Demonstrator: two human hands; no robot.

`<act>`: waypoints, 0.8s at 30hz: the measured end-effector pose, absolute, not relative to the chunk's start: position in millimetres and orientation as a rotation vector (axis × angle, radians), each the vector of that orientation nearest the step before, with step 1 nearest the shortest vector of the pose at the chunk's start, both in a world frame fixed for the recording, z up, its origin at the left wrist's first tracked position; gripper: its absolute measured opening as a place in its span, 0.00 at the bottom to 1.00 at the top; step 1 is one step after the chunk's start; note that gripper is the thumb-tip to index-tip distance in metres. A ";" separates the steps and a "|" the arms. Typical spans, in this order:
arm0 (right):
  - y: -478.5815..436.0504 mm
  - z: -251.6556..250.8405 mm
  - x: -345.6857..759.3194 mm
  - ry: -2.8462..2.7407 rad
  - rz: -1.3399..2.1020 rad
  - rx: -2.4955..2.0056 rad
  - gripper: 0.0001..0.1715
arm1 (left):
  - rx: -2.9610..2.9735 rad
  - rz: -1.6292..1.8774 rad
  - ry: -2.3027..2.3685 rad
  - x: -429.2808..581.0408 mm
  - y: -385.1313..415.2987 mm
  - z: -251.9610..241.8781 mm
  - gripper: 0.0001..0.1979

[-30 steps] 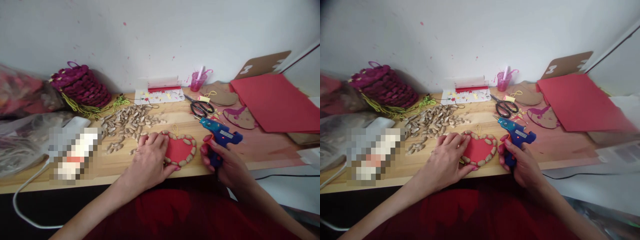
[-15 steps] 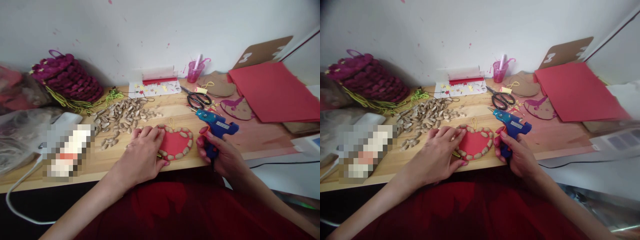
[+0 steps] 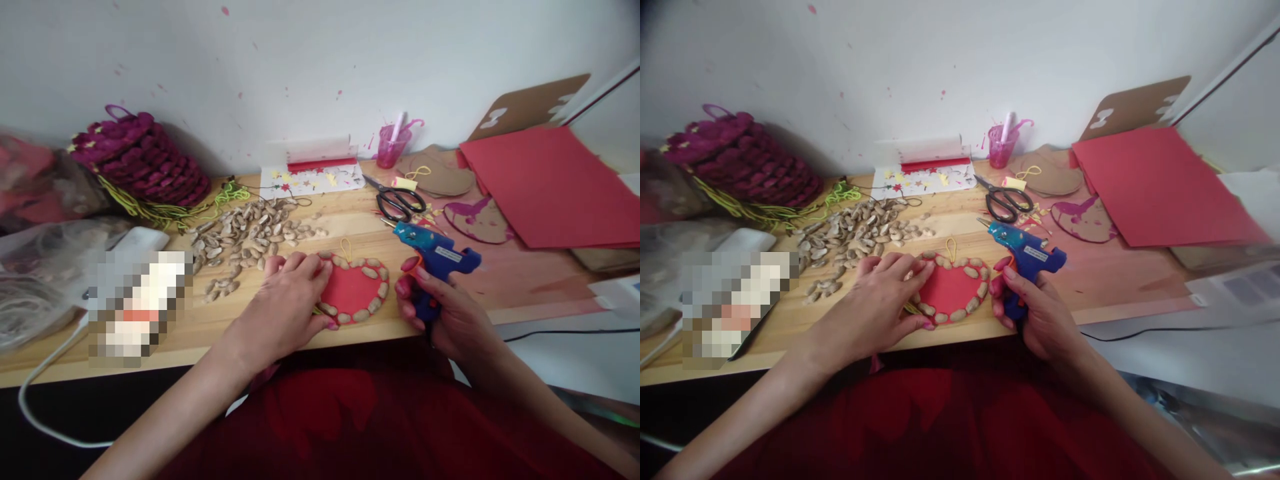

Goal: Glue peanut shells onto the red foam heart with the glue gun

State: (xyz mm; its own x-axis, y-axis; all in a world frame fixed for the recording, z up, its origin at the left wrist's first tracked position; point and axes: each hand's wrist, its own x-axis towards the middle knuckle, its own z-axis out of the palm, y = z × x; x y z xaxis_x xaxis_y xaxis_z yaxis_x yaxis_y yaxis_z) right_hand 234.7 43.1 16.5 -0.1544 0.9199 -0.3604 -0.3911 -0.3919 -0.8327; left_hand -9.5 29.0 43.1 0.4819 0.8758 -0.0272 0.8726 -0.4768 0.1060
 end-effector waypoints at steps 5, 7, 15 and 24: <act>42.6 15.2 234.6 -0.727 1.720 -1.107 0.15 | 2.597 0.058 1.550 -8.5 27.9 41.2 0.35; 42.8 15.4 234.5 -0.740 1.726 -1.105 0.15 | 2.593 0.054 1.549 -8.0 28.3 41.8 0.36; 43.7 19.0 234.2 -0.687 1.744 -1.101 0.15 | 2.677 0.046 1.557 -7.2 32.6 38.6 0.32; 50.3 26.8 224.6 -0.626 1.760 -1.051 0.17 | 2.713 0.050 1.563 -7.6 41.5 35.0 0.33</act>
